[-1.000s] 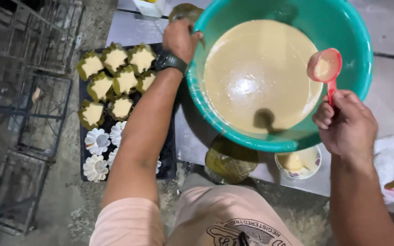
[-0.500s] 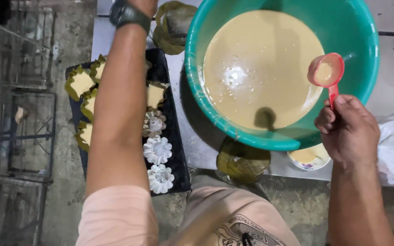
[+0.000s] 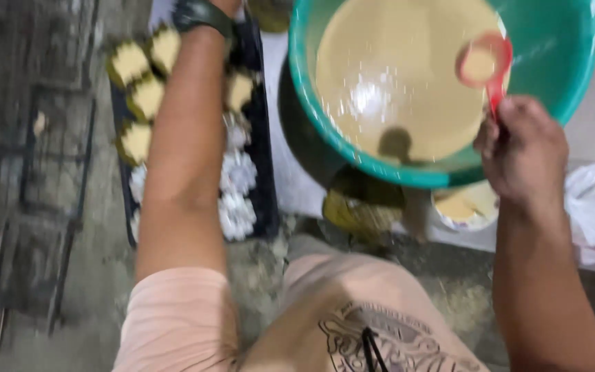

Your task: Lining molds with banana leaves and filling them with batter for baking.

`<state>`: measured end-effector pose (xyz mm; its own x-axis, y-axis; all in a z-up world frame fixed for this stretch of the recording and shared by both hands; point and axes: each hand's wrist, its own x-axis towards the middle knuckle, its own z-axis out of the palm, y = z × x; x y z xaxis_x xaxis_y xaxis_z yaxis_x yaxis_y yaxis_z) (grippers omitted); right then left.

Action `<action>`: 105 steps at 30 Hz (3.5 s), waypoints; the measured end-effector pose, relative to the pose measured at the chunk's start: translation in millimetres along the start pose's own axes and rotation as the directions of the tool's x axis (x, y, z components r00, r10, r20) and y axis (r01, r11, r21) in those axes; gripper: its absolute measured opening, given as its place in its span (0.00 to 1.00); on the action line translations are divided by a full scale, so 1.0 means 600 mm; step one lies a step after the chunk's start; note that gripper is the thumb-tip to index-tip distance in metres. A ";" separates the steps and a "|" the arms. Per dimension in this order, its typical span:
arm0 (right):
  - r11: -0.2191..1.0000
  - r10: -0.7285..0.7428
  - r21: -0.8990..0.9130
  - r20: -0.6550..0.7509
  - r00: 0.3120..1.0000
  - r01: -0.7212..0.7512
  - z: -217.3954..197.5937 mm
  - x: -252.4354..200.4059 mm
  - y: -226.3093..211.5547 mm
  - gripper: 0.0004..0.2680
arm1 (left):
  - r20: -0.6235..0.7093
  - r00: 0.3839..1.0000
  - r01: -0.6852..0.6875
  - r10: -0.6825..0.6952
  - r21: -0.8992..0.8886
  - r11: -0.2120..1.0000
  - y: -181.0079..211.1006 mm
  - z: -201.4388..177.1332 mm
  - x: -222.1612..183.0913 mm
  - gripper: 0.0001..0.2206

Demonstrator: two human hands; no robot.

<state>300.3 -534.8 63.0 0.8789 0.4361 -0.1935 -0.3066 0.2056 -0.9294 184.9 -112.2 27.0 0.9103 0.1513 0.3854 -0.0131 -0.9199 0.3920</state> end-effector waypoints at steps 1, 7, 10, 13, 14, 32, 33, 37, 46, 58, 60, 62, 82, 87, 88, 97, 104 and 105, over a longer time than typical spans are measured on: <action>0.998 -0.032 0.048 0.096 0.995 0.027 -0.014 0.000 0.004 0.06 | 0.017 1.000 0.010 -0.010 -0.015 1.000 0.027 0.009 -0.035 0.13; 0.996 -0.033 0.082 0.211 0.977 0.016 -0.057 -0.009 -0.015 0.07 | 0.109 0.993 0.053 -0.040 -0.128 0.990 0.223 0.075 -0.228 0.16; 0.999 0.010 0.028 0.187 0.982 -0.016 -0.081 -0.009 -0.021 0.06 | 0.100 0.995 0.029 -0.014 -0.148 0.989 0.334 0.089 -0.271 0.17; 0.999 0.027 -0.047 0.198 0.980 -0.018 -0.104 -0.011 -0.012 0.06 | 0.099 0.994 0.066 -0.054 -0.125 0.990 0.415 0.193 -0.336 0.25; 0.999 0.031 -0.047 0.201 0.979 -0.022 -0.113 -0.015 -0.009 0.06 | 0.100 0.993 0.071 -0.058 -0.124 0.990 0.429 0.214 -0.345 0.25; 1.000 -0.005 0.006 0.368 0.930 0.003 -0.151 0.015 0.011 0.06 | -0.175 0.938 0.250 -0.299 -0.256 0.934 0.376 0.199 -0.327 0.07; 1.000 -0.002 0.000 0.348 0.938 0.002 -0.143 0.017 0.007 0.06 | -0.091 0.834 0.441 -0.544 -0.481 0.757 0.359 0.166 -0.320 0.08; 0.999 0.049 0.003 0.233 0.971 -0.051 -0.092 0.027 -0.007 0.07 | 0.141 0.620 0.501 -0.772 -0.828 0.252 0.245 0.019 -0.320 0.13; 0.997 0.077 0.003 0.120 0.990 -0.078 0.002 0.068 0.026 0.03 | -0.474 0.739 0.238 -0.479 -0.481 0.844 0.062 -0.127 -0.286 0.12; 0.994 0.060 -0.103 0.112 0.992 -0.049 0.050 0.059 0.072 0.07 | -0.027 0.974 0.228 -0.227 0.050 0.972 0.018 -0.018 -0.313 0.22; 0.992 0.057 -0.121 0.108 0.993 -0.043 0.059 0.059 0.068 0.06 | -0.046 0.976 0.214 -0.213 0.032 0.976 0.017 -0.027 -0.306 0.23; 0.989 0.055 -0.139 0.105 0.993 -0.040 0.062 0.062 0.064 0.06 | -0.064 0.977 0.203 -0.202 0.015 0.979 0.015 -0.030 -0.300 0.27; 0.978 0.146 -0.172 0.165 0.975 -0.117 0.075 0.144 0.070 0.04 | 0.095 0.965 0.220 -0.243 0.202 0.954 0.001 -0.019 -0.259 0.14; 0.933 0.126 -0.358 0.244 0.961 -0.031 0.088 0.178 0.102 0.04 | 0.135 0.956 0.233 -0.261 0.197 0.952 -0.009 -0.020 -0.251 0.14; 0.901 0.138 -0.435 0.264 0.955 -0.010 0.090 0.185 0.108 0.05 | 0.129 0.956 0.236 -0.262 0.188 0.953 -0.015 -0.015 -0.252 0.14; -0.172 0.006 -0.717 0.685 0.728 0.676 0.180 0.240 0.165 0.10 | 0.134 0.963 0.224 -0.234 0.081 0.971 -0.016 -0.038 -0.247 0.05; -0.238 0.101 -0.587 0.777 0.621 0.773 0.194 0.218 0.175 0.13 | 0.186 0.969 0.140 -0.159 0.112 0.984 -0.034 -0.047 -0.242 0.07; -0.031 0.183 -0.766 0.627 0.757 0.642 0.191 0.210 0.166 0.08 | 0.199 0.970 0.117 -0.137 0.113 0.987 -0.035 -0.050 -0.242 0.07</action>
<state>338.7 -358.7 -18.1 0.3804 0.9170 -0.1199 0.8536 -0.3980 -0.3362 40.4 -103.9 -12.3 0.9674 0.2010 0.1537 0.1398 -0.9309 0.3374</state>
